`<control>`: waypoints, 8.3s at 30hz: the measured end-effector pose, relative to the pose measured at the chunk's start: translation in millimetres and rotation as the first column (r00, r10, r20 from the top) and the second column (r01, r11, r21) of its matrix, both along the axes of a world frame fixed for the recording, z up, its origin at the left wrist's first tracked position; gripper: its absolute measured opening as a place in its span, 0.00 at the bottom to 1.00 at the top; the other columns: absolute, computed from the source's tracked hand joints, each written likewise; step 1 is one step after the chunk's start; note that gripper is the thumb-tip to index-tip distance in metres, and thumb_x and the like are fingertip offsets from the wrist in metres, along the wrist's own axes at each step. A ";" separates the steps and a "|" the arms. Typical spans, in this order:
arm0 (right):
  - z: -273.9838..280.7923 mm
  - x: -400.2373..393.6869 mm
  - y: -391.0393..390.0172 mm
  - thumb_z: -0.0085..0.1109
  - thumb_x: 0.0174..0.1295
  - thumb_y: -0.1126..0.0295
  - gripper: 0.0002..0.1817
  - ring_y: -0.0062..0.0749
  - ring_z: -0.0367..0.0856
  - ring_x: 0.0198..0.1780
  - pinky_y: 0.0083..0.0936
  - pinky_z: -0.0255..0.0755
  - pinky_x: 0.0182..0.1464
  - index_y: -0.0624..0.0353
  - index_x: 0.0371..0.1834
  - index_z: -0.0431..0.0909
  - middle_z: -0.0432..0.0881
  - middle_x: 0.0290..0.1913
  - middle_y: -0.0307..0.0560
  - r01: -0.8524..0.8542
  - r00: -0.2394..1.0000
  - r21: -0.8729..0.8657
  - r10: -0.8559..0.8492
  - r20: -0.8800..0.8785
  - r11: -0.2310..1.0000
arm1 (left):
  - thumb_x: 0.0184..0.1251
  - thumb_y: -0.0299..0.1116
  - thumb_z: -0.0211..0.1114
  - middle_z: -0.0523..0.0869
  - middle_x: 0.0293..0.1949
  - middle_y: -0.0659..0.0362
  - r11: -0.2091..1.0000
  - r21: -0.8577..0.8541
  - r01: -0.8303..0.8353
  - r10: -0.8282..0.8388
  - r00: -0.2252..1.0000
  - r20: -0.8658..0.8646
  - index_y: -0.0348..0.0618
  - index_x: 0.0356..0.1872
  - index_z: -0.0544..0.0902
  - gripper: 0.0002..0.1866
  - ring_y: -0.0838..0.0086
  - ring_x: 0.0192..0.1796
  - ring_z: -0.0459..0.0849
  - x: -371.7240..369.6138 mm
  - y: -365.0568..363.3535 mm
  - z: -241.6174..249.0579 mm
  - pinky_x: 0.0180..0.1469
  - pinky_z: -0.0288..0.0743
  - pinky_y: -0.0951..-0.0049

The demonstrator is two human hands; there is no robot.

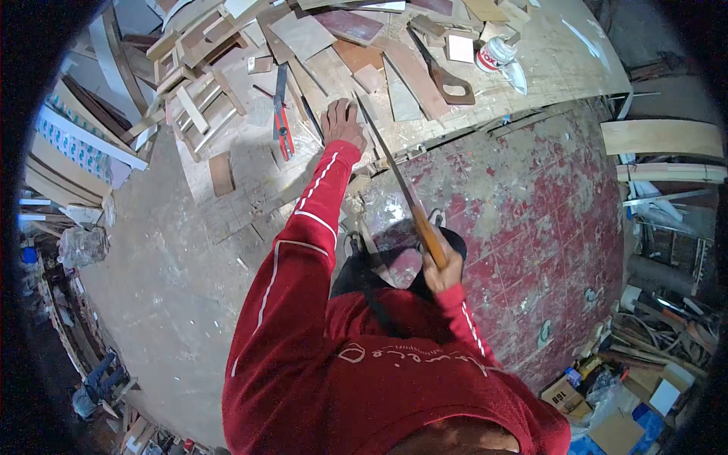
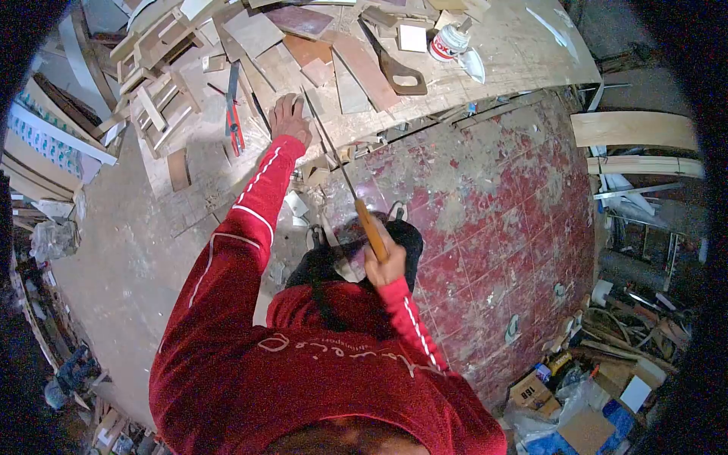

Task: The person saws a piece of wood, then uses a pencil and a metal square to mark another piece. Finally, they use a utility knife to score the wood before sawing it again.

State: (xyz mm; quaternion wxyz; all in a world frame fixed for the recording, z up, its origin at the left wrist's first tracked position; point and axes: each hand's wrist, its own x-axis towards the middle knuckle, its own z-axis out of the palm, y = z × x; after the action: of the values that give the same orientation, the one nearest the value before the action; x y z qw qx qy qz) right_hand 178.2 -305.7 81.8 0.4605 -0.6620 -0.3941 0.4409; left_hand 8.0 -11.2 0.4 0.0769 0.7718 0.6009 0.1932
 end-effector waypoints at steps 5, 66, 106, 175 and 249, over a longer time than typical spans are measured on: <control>2.2 2.4 -15.1 0.49 0.53 0.82 0.29 0.24 0.80 0.50 0.19 0.70 0.54 0.64 0.63 0.71 0.82 0.52 0.54 0.012 0.999 -0.036 -0.014 -0.051 0.999 | 0.48 0.32 0.66 0.63 0.65 0.53 1.000 0.008 -0.010 0.010 1.000 0.027 0.44 0.60 0.71 0.32 0.56 0.70 0.56 0.2 1.1 -3.0 0.71 0.46 0.48; 55.7 -11.8 -23.5 0.48 0.53 0.82 0.29 0.27 0.79 0.46 0.21 0.71 0.51 0.66 0.64 0.70 0.81 0.49 0.45 -0.011 0.985 -0.044 0.018 0.169 0.999 | 0.54 0.33 0.64 0.62 0.67 0.53 0.999 -0.039 0.014 -0.013 1.000 0.019 0.43 0.61 0.69 0.31 0.56 0.71 0.55 -1.6 2.4 5.5 0.70 0.46 0.49; 25.5 -21.4 29.1 0.49 0.52 0.83 0.30 0.19 0.76 0.37 0.16 0.71 0.43 0.62 0.64 0.71 0.82 0.41 0.43 -0.037 0.974 -0.001 0.036 0.222 0.999 | 0.55 0.34 0.64 0.61 0.68 0.54 0.999 -0.039 0.009 -0.009 1.000 -0.013 0.43 0.63 0.68 0.32 0.57 0.73 0.53 -3.8 7.1 6.0 0.71 0.45 0.49; 1.0 -28.3 62.9 0.52 0.54 0.77 0.26 0.26 0.77 0.30 0.21 0.73 0.37 0.65 0.59 0.72 0.81 0.34 0.44 -0.078 0.979 -0.002 0.077 0.191 0.997 | 0.58 0.31 0.58 0.81 0.35 0.57 0.964 0.239 -0.120 0.125 0.992 -0.004 0.47 0.31 0.83 0.06 0.63 0.46 0.77 1.9 44.3 -4.4 0.48 0.63 0.60; -13.8 -19.0 26.3 0.52 0.54 0.79 0.24 0.28 0.79 0.43 0.22 0.71 0.48 0.65 0.58 0.75 0.82 0.42 0.46 0.103 0.991 0.005 -0.102 -0.090 0.995 | 0.53 0.27 0.59 0.81 0.34 0.57 0.961 0.230 -0.153 0.155 0.988 0.010 0.47 0.32 0.82 0.06 0.62 0.44 0.79 8.1 51.0 2.4 0.45 0.64 0.57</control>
State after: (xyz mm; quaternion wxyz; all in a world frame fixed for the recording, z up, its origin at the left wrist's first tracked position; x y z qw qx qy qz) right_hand 159.3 -279.3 68.0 0.5030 -0.6587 -0.3406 0.4440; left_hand 16.1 39.8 2.7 -0.0305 0.7272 0.6329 0.2639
